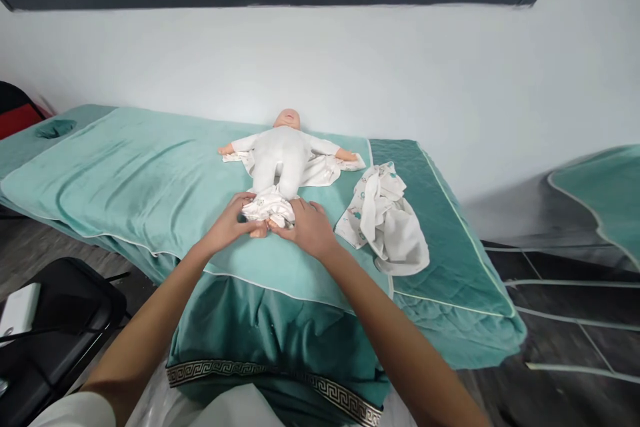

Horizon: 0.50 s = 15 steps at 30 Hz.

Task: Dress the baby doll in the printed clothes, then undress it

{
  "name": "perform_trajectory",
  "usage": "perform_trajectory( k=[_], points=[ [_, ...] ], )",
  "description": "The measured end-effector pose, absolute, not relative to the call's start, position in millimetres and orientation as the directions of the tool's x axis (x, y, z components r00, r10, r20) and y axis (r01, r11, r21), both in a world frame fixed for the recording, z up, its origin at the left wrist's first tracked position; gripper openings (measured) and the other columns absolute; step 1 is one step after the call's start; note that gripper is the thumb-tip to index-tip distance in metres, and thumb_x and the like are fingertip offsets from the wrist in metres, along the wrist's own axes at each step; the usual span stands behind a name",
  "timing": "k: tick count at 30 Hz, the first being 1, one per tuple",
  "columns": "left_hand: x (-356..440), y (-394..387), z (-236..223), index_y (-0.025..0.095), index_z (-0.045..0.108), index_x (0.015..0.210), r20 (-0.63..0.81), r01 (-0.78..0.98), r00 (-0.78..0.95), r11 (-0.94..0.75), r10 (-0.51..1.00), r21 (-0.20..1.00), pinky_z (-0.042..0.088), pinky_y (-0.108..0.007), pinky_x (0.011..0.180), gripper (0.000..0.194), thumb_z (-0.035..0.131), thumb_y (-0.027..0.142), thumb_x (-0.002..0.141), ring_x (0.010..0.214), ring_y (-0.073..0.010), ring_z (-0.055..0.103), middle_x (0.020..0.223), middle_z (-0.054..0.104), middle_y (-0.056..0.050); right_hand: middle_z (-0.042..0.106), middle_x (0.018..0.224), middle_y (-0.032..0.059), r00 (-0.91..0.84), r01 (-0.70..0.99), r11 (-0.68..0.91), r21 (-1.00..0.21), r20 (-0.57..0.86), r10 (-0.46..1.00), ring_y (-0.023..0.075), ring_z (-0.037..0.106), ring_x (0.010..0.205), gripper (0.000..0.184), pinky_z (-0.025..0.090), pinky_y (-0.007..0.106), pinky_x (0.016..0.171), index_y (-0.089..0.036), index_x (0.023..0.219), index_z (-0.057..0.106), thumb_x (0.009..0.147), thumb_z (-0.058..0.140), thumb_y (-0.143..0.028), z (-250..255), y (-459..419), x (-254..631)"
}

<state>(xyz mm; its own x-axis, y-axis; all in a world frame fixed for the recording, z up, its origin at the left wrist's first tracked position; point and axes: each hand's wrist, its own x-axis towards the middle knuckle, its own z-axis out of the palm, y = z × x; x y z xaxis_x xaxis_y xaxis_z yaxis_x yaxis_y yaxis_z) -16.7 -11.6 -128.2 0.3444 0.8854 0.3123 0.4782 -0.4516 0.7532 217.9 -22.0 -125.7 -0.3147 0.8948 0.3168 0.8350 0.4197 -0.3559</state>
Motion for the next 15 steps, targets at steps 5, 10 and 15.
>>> perform_trajectory(
  k=[5,10,15],
  points=[
    [-19.8,-12.0,-137.7,0.023,0.039,0.142,0.342,0.614,0.463,-0.574,0.818,0.542,0.036,-0.052,0.112,0.101,0.089,0.046,0.058,0.138,-0.0369,0.039,0.145,0.044,-0.018,0.067,0.104,0.0125,-0.305,0.859,0.412,-0.303,0.343,0.889,0.0307,0.062,0.106,0.051,0.04,0.041,0.098,-0.017,0.111,0.055,0.085,0.062,-0.06,-132.2,-21.7,209.5],
    [-12.3,-3.1,-131.0,0.023,0.04,0.142,0.329,0.714,0.491,-0.589,0.807,0.378,0.04,-0.049,0.103,0.092,0.085,0.044,0.064,0.124,-0.0359,0.049,0.135,0.054,-0.014,0.068,0.102,0.012,-0.307,0.867,0.41,-0.284,0.346,0.887,0.0297,0.063,0.104,0.043,0.04,0.04,0.097,-0.016,0.111,0.056,0.088,0.059,-0.053,-130.8,-16.7,206.5],
    [-4.6,-5.9,-117.7,0.025,0.049,0.131,0.294,0.776,0.452,-0.534,0.842,0.336,0.042,-0.043,0.093,0.059,0.073,0.041,0.08,0.111,-0.0325,0.059,0.119,0.066,-0.011,0.07,0.105,0.0118,-0.223,0.896,0.311,-0.318,0.282,0.933,0.0316,0.065,0.102,0.043,0.044,0.038,0.088,-0.018,0.113,0.058,0.088,0.062,-0.053,-129.6,-17.0,215.2]
  ],
)
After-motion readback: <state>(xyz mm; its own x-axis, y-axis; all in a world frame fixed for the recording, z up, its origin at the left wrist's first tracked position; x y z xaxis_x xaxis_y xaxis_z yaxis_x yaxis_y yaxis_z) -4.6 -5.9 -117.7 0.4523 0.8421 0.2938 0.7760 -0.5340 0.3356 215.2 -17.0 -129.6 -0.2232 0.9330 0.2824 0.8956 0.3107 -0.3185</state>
